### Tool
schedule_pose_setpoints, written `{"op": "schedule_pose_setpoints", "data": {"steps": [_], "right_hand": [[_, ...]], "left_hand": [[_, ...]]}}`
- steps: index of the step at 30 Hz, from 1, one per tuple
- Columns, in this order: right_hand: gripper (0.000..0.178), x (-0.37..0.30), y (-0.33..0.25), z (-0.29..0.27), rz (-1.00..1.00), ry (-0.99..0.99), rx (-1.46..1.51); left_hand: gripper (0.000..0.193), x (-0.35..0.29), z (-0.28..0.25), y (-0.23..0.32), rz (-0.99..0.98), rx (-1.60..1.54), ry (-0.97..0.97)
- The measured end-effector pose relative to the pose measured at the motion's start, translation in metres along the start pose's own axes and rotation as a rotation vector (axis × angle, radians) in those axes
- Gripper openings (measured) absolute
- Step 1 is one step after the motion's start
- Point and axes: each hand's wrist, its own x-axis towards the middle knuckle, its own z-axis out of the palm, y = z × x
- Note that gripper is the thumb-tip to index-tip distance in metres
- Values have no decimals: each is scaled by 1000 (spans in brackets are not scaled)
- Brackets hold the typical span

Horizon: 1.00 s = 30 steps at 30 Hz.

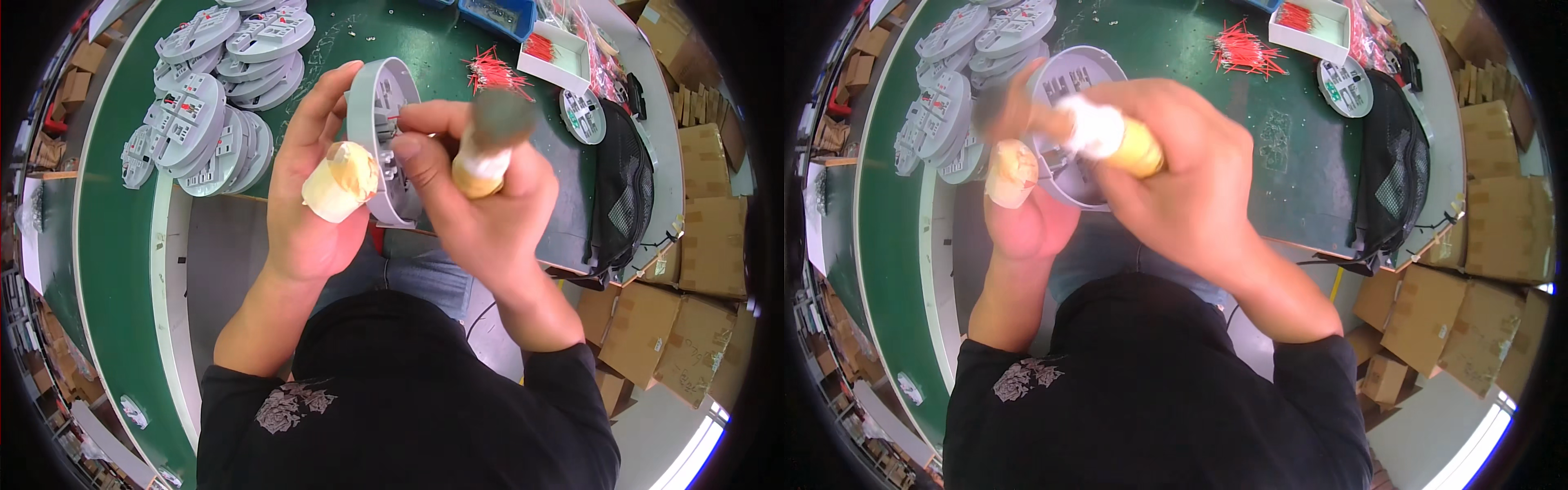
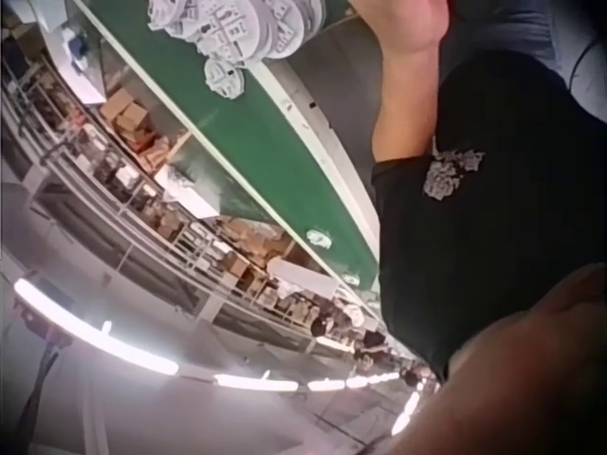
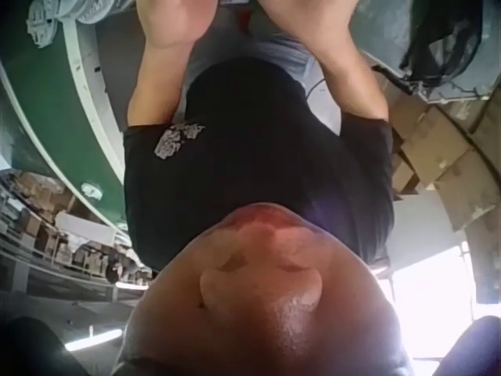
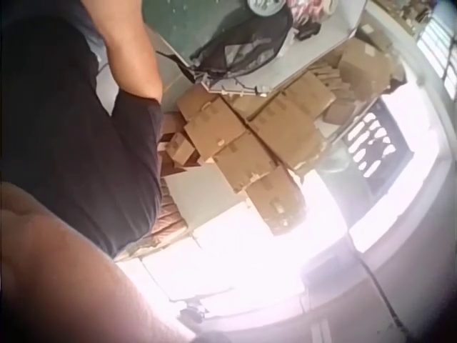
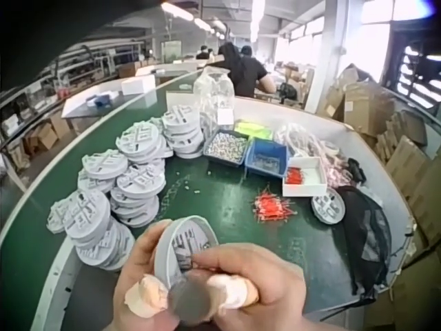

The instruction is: The person is assembling circular electronic components at a factory workbench, applying adhesive or solder and using a pressing tool.

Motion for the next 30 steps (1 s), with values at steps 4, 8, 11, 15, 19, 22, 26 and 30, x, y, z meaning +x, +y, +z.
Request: {"op": "schedule_pose_setpoints", "data": {"steps": [4, 8, 11, 15, 19, 22, 26, 30], "right_hand": [[27, -6, 0, 7, -135, 27, 10], [32, -7, 2, 3, -146, -35, 29], [29, -10, 1, 3, -124, -28, 30], [32, -7, 4, 1, -131, 5, 37], [31, -6, 2, -3, -125, 1, -5], [24, -6, -4, -5, -65, -14, -9], [14, -6, -11, -4, 130, -21, 100], [14, -7, -10, 0, 291, 11, 243]], "left_hand": [[76, -3, 4, -1, 56, 91, 2], [75, -10, 1, -2, 43, 58, -70], [74, -16, 6, 2, 19, 89, -53], [72, -17, 10, 1, 22, 267, 21], [72, -17, 16, -1, 23, 275, 67], [71, -17, 13, -5, 48, 281, 46], [72, -13, 7, -11, 137, 354, -35], [76, -10, 8, -15, 197, 265, -52]]}}
